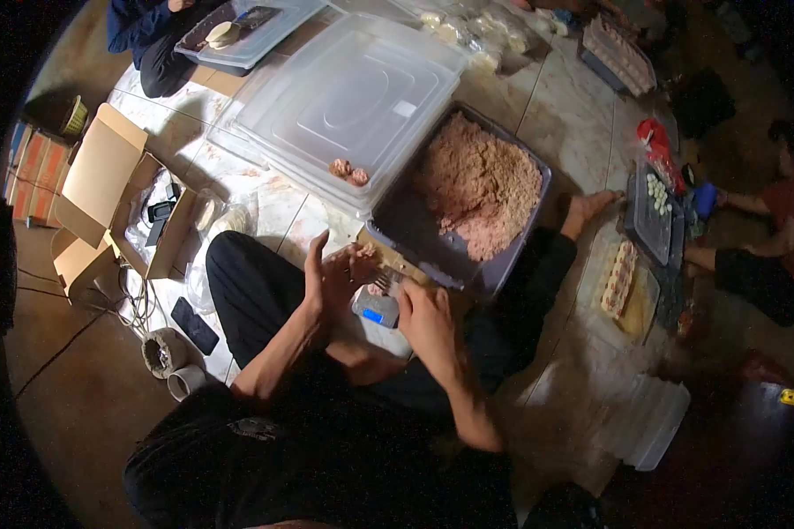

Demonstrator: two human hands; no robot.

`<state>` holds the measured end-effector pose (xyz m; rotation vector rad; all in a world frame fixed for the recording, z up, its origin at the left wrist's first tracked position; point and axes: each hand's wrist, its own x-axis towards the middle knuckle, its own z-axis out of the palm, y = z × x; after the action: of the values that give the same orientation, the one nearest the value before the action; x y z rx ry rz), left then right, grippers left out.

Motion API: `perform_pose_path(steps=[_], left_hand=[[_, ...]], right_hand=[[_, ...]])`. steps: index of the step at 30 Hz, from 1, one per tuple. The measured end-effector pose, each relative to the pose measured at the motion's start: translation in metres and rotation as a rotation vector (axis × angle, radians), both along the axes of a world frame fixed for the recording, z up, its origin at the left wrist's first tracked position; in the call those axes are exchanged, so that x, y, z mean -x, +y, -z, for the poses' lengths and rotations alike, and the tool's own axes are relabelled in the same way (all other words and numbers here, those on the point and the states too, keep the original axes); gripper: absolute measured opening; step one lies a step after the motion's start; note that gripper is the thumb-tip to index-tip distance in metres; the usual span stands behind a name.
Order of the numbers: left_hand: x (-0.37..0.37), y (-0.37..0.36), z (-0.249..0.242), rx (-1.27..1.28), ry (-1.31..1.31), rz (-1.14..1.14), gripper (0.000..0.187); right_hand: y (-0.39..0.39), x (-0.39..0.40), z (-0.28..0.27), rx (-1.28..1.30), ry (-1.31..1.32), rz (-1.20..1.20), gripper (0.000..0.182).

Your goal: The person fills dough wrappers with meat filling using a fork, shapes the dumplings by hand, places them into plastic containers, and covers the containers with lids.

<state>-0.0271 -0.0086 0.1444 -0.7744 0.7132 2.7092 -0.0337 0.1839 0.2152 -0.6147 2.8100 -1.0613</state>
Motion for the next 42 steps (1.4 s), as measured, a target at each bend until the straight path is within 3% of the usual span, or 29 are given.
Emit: perform_pose_path(steps=[2,3,6,7,8,9,10,11,13,14,15,18,19,20,22,23,24,25,27,30,31,32,34,35,36,38,39,40,42], left_hand=[[0.001,0.000,0.002,-0.015,0.010,-0.027,0.075],[0.000,-0.001,-0.004,-0.044,0.064,0.045,0.074],[0.002,0.007,-0.026,-0.017,0.017,0.005,0.071],[-0.001,0.003,-0.009,0.020,-0.008,0.017,0.075],[-0.001,0.005,-0.003,0.048,0.038,-0.074,0.076],[0.004,-0.001,0.025,-0.370,0.269,0.010,0.075],[0.001,0.000,0.031,-0.465,0.297,0.025,0.075],[-0.002,0.001,0.037,-0.558,0.321,0.044,0.075],[0.006,0.010,-0.002,-0.066,0.030,-0.033,0.076],[0.004,0.006,0.001,0.009,0.019,-0.059,0.077],[0.008,0.006,-0.004,-0.001,0.015,-0.066,0.078],[0.004,0.017,-0.015,0.007,0.044,-0.002,0.080],[0.003,0.011,-0.003,-0.027,0.055,0.020,0.078],[0.001,0.006,-0.002,-0.075,0.007,-0.013,0.077],[0.004,0.001,-0.013,0.130,0.070,-0.009,0.076],[0.002,0.000,-0.015,0.172,0.070,0.089,0.076],[0.003,0.003,-0.015,0.209,0.076,0.187,0.076],[0.001,0.010,-0.007,0.181,0.172,0.272,0.076],[0.000,0.022,-0.037,0.262,0.232,0.369,0.075],[0.002,-0.007,-0.056,0.025,0.294,0.538,0.071],[0.001,-0.012,-0.053,0.219,0.330,0.583,0.057],[0.009,-0.005,-0.018,0.617,0.712,0.648,0.044],[0.007,0.008,-0.008,0.748,0.956,0.555,0.044],[0.006,0.014,-0.011,0.786,0.895,0.430,0.048],[0.007,0.020,-0.019,0.823,0.831,0.305,0.052],[0.012,0.021,-0.035,0.985,0.683,0.193,0.059],[0.013,0.020,-0.050,1.060,0.572,0.230,0.056],[0.014,0.017,-0.051,1.037,0.625,0.271,0.056],[0.014,0.018,-0.056,0.980,0.728,0.359,0.055]], right_hand=[[-0.008,-0.004,-0.024,0.019,0.098,0.097,0.007],[-0.014,-0.002,-0.018,0.160,0.172,0.086,0.006],[-0.009,0.002,-0.011,-0.099,0.027,0.033,0.005],[-0.007,-0.006,-0.024,-0.231,0.101,0.079,0.007],[-0.010,0.002,-0.025,-0.123,0.118,0.074,0.007],[-0.015,0.001,-0.025,-0.012,0.117,0.085,0.008],[-0.016,-0.005,-0.024,0.090,0.105,0.096,0.008],[-0.014,-0.005,-0.007,-0.037,0.021,0.068,0.008],[-0.011,-0.009,-0.016,-0.178,0.034,0.088,0.008],[-0.007,-0.007,-0.023,-0.250,0.050,0.084,0.009],[-0.008,-0.004,-0.029,-0.088,0.019,0.112,0.011],[-0.015,0.000,-0.001,0.019,0.043,0.079,0.014],[-0.005,0.005,-0.007,-0.046,-0.096,0.041,0.015],[0.008,0.001,-0.018,-0.137,0.005,0.041,0.021],[0.008,0.006,-0.042,0.105,0.096,0.238,0.034],[0.000,0.004,-0.057,0.172,0.020,0.414,0.041],[0.003,0.008,-0.042,0.295,0.022,0.411,0.036],[0.010,0.016,-0.022,0.267,-0.084,0.298,0.031],[0.022,0.026,0.020,0.179,-0.238,0.172,0.027],[0.029,0.014,-0.052,0.440,-0.337,0.165,0.028],[0.033,0.010,-0.064,0.405,-0.359,0.144,0.029],[0.032,0.013,-0.062,0.365,-0.322,0.098,0.028],[0.026,0.025,-0.057,0.278,-0.231,-0.008,0.028],[0.016,0.018,-0.042,0.414,-0.044,0.209,0.025],[0.012,0.009,-0.070,0.246,-0.051,0.410,0.023],[0.012,-0.006,-0.047,0.320,0.325,0.565,0.019],[0.025,-0.015,-0.017,0.284,0.321,0.489,0.017],[0.038,-0.031,0.038,0.568,0.041,0.461,0.015],[0.026,-0.039,0.035,0.908,-0.253,0.412,0.012]])
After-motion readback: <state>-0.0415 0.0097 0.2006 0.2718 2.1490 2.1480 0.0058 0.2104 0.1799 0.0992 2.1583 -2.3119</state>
